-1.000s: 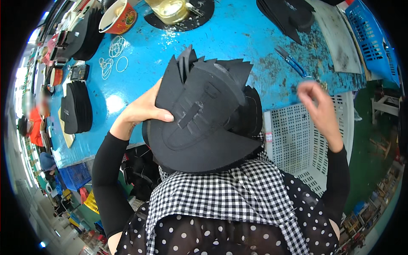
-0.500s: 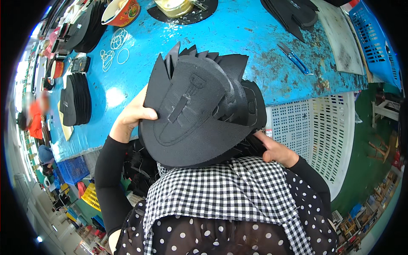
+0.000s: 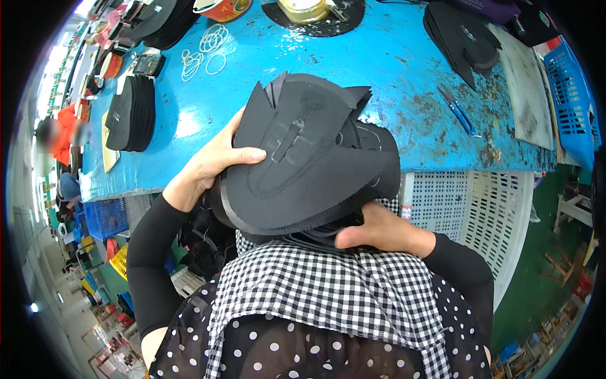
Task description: Processing and organizing black shoe upper components by applying small adhesive strips and bundling them with rubber bands.
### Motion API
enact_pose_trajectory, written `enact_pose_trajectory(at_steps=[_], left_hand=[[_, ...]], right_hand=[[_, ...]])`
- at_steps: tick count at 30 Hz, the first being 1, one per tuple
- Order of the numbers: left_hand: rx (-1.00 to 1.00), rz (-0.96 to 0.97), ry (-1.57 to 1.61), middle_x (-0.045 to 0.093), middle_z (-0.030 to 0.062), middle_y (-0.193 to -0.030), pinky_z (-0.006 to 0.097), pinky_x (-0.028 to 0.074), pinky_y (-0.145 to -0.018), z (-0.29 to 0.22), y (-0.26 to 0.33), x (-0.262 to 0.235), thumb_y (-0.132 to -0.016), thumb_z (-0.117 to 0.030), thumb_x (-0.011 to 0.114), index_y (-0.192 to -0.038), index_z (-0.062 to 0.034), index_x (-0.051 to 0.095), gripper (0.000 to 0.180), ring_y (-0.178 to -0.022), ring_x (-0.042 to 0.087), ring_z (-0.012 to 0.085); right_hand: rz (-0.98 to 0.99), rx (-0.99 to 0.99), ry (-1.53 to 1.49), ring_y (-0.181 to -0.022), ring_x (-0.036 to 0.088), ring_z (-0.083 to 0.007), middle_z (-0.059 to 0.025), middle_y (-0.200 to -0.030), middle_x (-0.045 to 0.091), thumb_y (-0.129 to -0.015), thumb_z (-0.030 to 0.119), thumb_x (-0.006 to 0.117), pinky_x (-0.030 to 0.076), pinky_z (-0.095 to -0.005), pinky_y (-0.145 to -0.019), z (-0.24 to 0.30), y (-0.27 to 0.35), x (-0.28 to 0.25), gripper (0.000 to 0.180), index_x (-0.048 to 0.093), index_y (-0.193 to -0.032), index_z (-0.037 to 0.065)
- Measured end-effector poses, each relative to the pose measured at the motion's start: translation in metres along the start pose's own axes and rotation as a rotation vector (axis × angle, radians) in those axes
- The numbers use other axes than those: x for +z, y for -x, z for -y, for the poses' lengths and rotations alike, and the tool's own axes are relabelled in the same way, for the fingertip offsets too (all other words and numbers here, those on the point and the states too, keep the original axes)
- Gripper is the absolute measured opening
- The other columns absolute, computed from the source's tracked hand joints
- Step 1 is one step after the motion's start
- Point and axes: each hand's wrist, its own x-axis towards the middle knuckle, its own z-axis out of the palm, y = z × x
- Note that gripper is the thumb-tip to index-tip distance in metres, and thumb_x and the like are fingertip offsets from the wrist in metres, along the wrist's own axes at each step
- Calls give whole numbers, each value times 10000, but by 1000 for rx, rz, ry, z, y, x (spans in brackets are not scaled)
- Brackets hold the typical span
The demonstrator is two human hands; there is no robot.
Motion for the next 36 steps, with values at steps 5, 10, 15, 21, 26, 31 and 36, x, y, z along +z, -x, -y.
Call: enact_pose_trajectory(at_steps=[5,10,15,21,26,31,36], left_hand=[[74,25,257,461,141,-1519,393,409,-1143,16,25,-9,-799,-168,835,-1599,-52,249,998,-1368,484,262],[37,65,425,404,130,-1571,402,350,-1185,38,47,-27,-794,-260,841,-1611,-36,197,1064,-1421,427,281],[26,9,538,476,183,-1497,406,404,-1149,60,51,-33,-829,-214,788,-1543,14,311,888,-1356,503,281],[-2,-132,388,482,197,-1474,397,438,-1110,53,49,-30,-865,-284,783,-1545,12,308,881,-1323,523,288],[134,-205,323,431,213,-1510,402,417,-1125,36,45,-27,-857,-336,802,-1579,-7,254,964,-1367,476,297],[177,-271,105,417,221,-1520,411,381,-1157,30,28,-21,-771,-342,888,-1597,-6,191,1132,-1388,453,315],[147,-328,111,423,221,-1508,414,373,-1166,28,29,-13,-734,-322,929,-1590,-2,177,1183,-1390,451,312]], right_hand=[[6,108,-35,-1299,570,-328,-252,-1342,623,-873,530,736,417,-364,-1112,8,-20,1,830,556,-1343,-130],[404,33,-174,-1494,294,-271,-171,-1629,303,-795,489,792,238,-401,-1241,-24,-22,-24,1198,81,-1619,-11],[340,202,-458,-1398,482,-297,-244,-1523,455,-937,335,735,347,-417,-1200,-57,-16,-27,922,208,-1587,-53],[200,436,-58,-1226,628,-271,-221,-1370,613,-973,273,702,472,-332,-1079,-45,-26,-15,702,403,-1458,-137],[184,264,129,-1000,627,-187,-148,-1073,669,-901,400,743,503,-310,-862,-31,-29,-4,670,569,-1237,-153],[194,171,-18,-1053,611,-203,-176,-1209,632,-886,548,728,505,-317,-891,-14,-34,5,912,437,-1386,-157],[95,314,33,-1172,594,-215,-235,-1202,648,-877,609,728,498,-327,-965,16,-44,19,918,518,-1282,-188]])
